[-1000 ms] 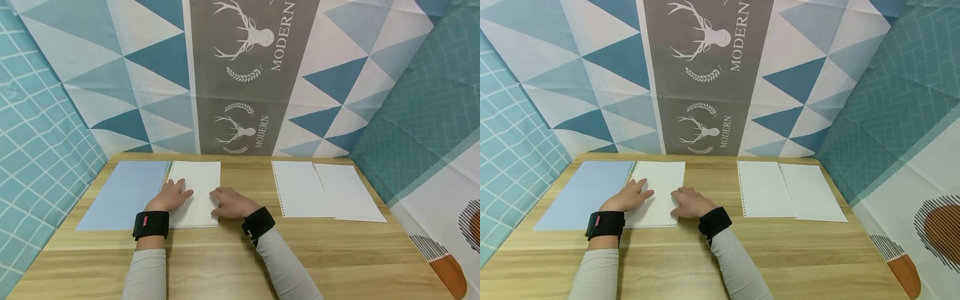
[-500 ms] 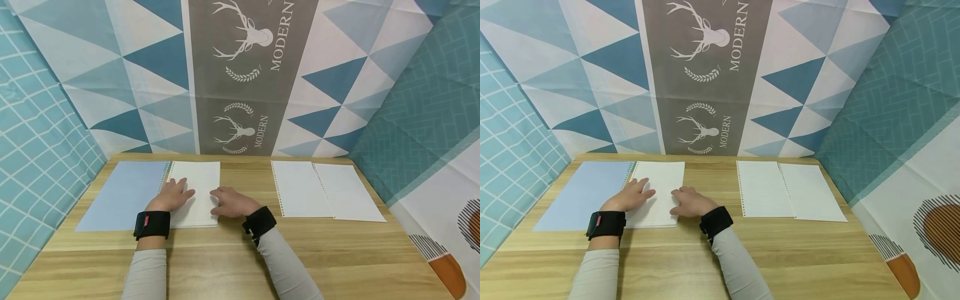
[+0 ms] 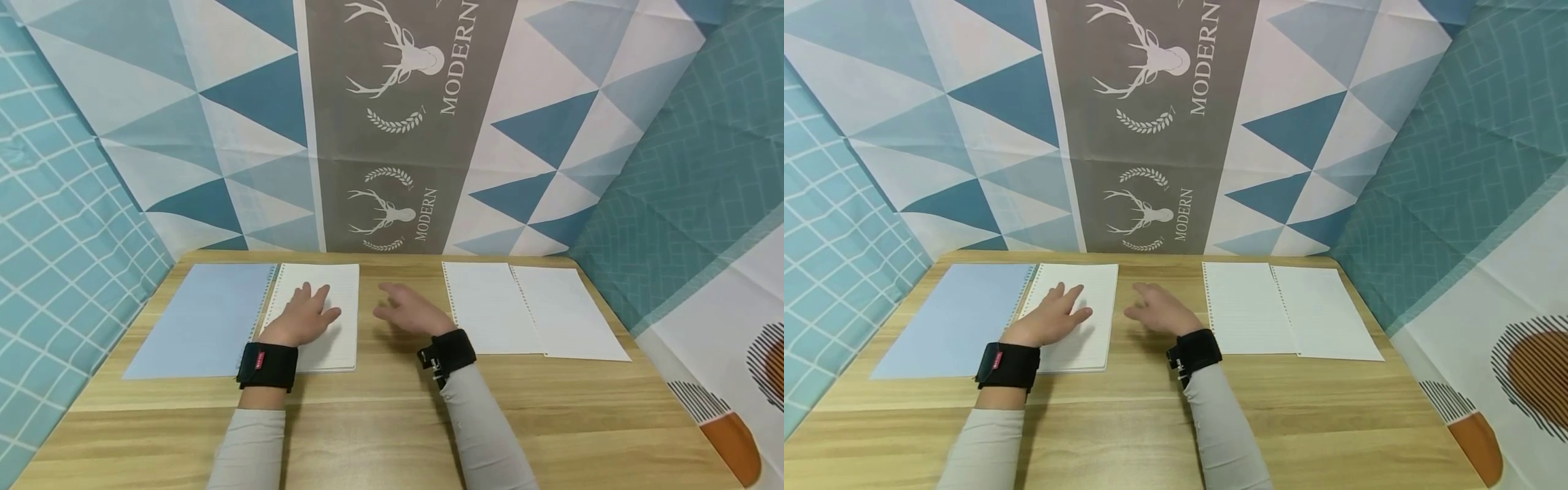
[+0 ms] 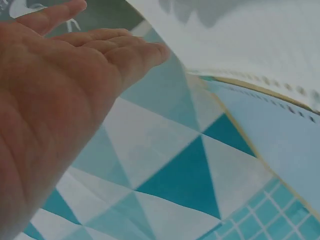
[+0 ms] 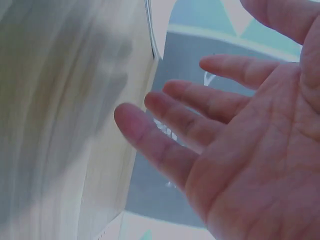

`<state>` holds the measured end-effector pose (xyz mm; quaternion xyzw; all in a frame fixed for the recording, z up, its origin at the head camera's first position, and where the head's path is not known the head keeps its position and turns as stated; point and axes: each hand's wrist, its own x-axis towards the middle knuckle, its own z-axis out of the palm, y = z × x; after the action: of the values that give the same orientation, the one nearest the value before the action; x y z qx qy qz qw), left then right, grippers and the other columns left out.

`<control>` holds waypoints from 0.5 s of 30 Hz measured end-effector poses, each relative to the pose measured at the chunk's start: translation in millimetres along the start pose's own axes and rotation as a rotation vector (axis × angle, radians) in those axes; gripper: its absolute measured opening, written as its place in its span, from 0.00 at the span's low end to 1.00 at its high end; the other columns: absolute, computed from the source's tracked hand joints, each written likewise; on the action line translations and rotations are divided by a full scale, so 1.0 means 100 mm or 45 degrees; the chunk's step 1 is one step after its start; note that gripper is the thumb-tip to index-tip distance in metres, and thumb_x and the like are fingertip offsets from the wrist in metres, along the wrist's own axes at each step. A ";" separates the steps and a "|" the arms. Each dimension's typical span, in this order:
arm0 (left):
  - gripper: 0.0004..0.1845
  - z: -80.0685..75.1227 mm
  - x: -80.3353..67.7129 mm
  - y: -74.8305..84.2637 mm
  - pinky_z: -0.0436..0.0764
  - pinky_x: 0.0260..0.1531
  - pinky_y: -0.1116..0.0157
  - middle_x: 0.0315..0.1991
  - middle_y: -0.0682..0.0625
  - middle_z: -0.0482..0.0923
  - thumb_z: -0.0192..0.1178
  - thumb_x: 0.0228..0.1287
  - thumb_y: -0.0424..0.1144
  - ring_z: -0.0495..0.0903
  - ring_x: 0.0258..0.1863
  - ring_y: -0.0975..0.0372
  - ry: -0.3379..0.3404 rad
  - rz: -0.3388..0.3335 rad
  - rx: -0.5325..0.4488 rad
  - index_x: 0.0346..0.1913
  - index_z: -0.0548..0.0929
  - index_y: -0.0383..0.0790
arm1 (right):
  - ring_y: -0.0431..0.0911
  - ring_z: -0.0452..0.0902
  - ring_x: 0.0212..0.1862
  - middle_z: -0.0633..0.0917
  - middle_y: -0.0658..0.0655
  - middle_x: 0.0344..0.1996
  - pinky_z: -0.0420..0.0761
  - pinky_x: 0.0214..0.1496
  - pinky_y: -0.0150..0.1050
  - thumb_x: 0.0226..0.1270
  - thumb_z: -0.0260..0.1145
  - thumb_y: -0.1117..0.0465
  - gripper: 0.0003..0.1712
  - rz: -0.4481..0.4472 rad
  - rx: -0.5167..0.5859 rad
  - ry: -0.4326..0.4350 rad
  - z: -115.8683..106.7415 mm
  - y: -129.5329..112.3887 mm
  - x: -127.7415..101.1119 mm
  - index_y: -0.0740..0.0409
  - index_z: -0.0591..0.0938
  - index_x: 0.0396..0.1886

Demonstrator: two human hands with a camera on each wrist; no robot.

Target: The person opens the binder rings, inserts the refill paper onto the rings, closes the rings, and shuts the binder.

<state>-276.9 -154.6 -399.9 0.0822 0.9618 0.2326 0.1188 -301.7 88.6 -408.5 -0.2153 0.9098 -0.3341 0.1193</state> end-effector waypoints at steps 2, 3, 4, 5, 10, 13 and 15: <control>0.36 0.03 0.00 0.07 0.49 0.76 0.36 0.80 0.25 0.40 0.46 0.80 0.52 0.40 0.80 0.33 0.001 0.028 0.022 0.80 0.54 0.35 | 0.60 0.70 0.73 0.66 0.63 0.77 0.67 0.76 0.53 0.77 0.61 0.49 0.40 0.038 0.012 0.029 -0.05 0.04 -0.01 0.61 0.61 0.79; 0.35 0.04 0.01 0.11 0.50 0.76 0.35 0.80 0.25 0.40 0.46 0.80 0.51 0.40 0.80 0.33 0.004 0.045 0.033 0.80 0.55 0.35 | 0.60 0.71 0.72 0.66 0.62 0.77 0.68 0.76 0.54 0.77 0.60 0.48 0.40 0.057 0.017 0.044 -0.07 0.06 -0.02 0.60 0.61 0.79; 0.35 0.05 0.00 0.14 0.50 0.76 0.36 0.80 0.25 0.40 0.46 0.80 0.51 0.40 0.80 0.33 0.007 0.061 0.044 0.80 0.55 0.35 | 0.60 0.71 0.72 0.66 0.62 0.77 0.68 0.76 0.54 0.76 0.60 0.47 0.40 0.077 0.023 0.060 -0.09 0.08 -0.03 0.59 0.61 0.79; 0.35 0.06 0.00 0.18 0.51 0.76 0.36 0.80 0.25 0.41 0.46 0.80 0.51 0.41 0.80 0.33 0.012 0.073 0.057 0.80 0.55 0.35 | 0.60 0.72 0.72 0.67 0.62 0.77 0.68 0.76 0.54 0.76 0.60 0.46 0.40 0.096 0.024 0.075 -0.11 0.10 -0.04 0.59 0.61 0.79; 0.35 0.08 -0.03 0.35 0.52 0.76 0.35 0.79 0.24 0.42 0.48 0.80 0.50 0.42 0.80 0.33 0.037 0.129 0.103 0.79 0.57 0.35 | 0.59 0.69 0.74 0.68 0.61 0.77 0.68 0.75 0.56 0.76 0.59 0.44 0.40 0.176 0.016 0.135 -0.21 0.18 -0.09 0.57 0.63 0.79; 0.35 0.10 -0.06 0.44 0.52 0.75 0.35 0.80 0.25 0.42 0.49 0.79 0.50 0.42 0.80 0.34 0.048 0.161 0.129 0.79 0.57 0.35 | 0.59 0.65 0.76 0.68 0.63 0.76 0.66 0.76 0.57 0.76 0.58 0.43 0.39 0.202 0.018 0.173 -0.28 0.22 -0.13 0.58 0.63 0.78; 0.35 0.11 -0.08 0.50 0.53 0.75 0.36 0.80 0.25 0.42 0.49 0.79 0.51 0.42 0.81 0.34 0.056 0.185 0.149 0.79 0.57 0.35 | 0.60 0.64 0.76 0.69 0.65 0.75 0.66 0.76 0.58 0.77 0.57 0.43 0.39 0.211 0.014 0.198 -0.32 0.25 -0.16 0.59 0.64 0.78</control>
<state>-261.4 -108.0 -384.9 0.1535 0.9676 0.1857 0.0755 -307.4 131.1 -400.0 -0.1119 0.9292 -0.3436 0.0767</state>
